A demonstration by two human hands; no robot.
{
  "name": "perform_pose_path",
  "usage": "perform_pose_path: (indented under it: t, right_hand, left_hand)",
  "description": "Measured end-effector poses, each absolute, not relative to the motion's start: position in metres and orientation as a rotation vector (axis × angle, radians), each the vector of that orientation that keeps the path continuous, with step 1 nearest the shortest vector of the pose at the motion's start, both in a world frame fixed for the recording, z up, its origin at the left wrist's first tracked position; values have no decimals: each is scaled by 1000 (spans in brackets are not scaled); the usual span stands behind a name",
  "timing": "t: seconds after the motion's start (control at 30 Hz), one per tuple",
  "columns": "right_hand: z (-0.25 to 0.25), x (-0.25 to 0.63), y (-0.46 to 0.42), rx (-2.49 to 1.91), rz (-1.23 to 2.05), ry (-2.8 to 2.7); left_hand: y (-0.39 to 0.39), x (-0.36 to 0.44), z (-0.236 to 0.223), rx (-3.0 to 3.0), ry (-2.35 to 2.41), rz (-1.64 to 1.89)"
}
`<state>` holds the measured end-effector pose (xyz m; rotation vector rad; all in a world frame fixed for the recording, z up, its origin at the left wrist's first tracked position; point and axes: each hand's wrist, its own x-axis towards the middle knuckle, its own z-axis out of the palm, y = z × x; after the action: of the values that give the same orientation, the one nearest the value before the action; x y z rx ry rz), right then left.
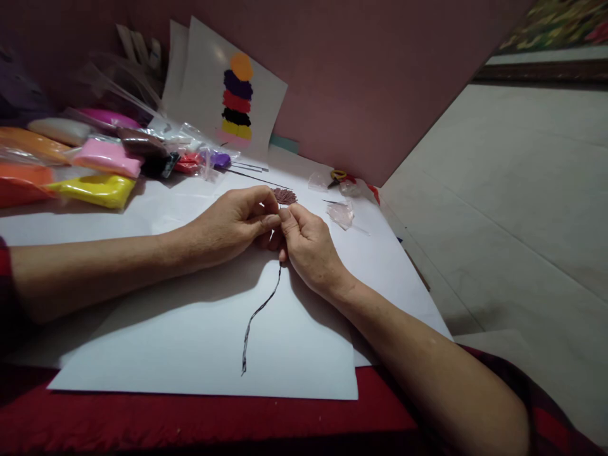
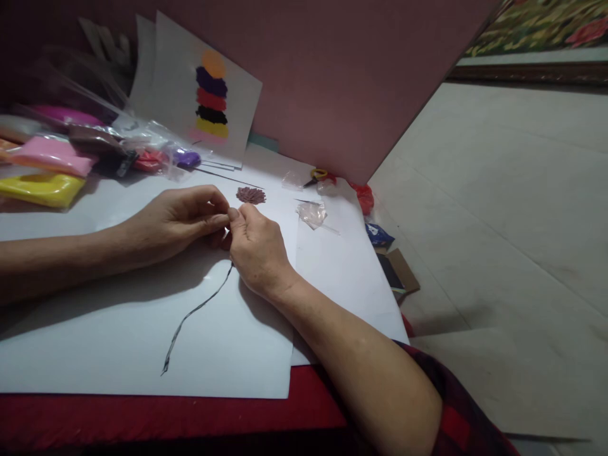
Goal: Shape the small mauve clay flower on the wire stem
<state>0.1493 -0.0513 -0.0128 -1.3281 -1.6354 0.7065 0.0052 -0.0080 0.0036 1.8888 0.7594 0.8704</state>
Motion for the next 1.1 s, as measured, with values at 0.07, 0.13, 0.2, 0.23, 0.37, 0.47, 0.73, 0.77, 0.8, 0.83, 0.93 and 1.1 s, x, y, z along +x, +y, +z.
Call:
perform_pose_path:
  t: [0.07,0.13,0.2,0.23,0.37,0.47,0.73,0.77,0.8,0.83,0.93,1.1]
  right_hand:
    - [-13,149,-51,-1326,710,-1630]
    - [-13,149,-51,-1327,711,-1627]
    - [-13,149,-51,-1330,707,-1629]
    - [-13,149,-51,-1331,705,-1630]
    - [-13,149,-51,-1328,704,-1634]
    - [-13,150,-52,-1326,701,-1636]
    - [-13,149,-51,-1332,691,-1641]
    - [-13,149,-51,-1335,690,-1640]
    - [-13,149,-52,-1338,688,-1639]
    - [-12,149,-52,-1340,688,-1637]
    - [-12,149,-52,-1336,693,-1635]
    - [-12,150,-51,-1332,687,-1640]
  left_hand:
    - [-8,5,4,1895,781,854]
    - [-8,5,5,1902,794,847]
    - [-8,5,5,1905,792,854]
    - [-8,5,5,1907,786,860]
    - [-8,5,4,1915,756,892]
    - [-8,5,4,1919,744,901]
    - [-8,5,4,1914,759,884]
    - [-8,5,4,1908,758,878]
    - [-8,5,5,1902,760,872]
    - [-8,5,5,1897,761,867]
    - [-9,5,5,1895,753,863]
    - [-8,5,4,1914,737,863]
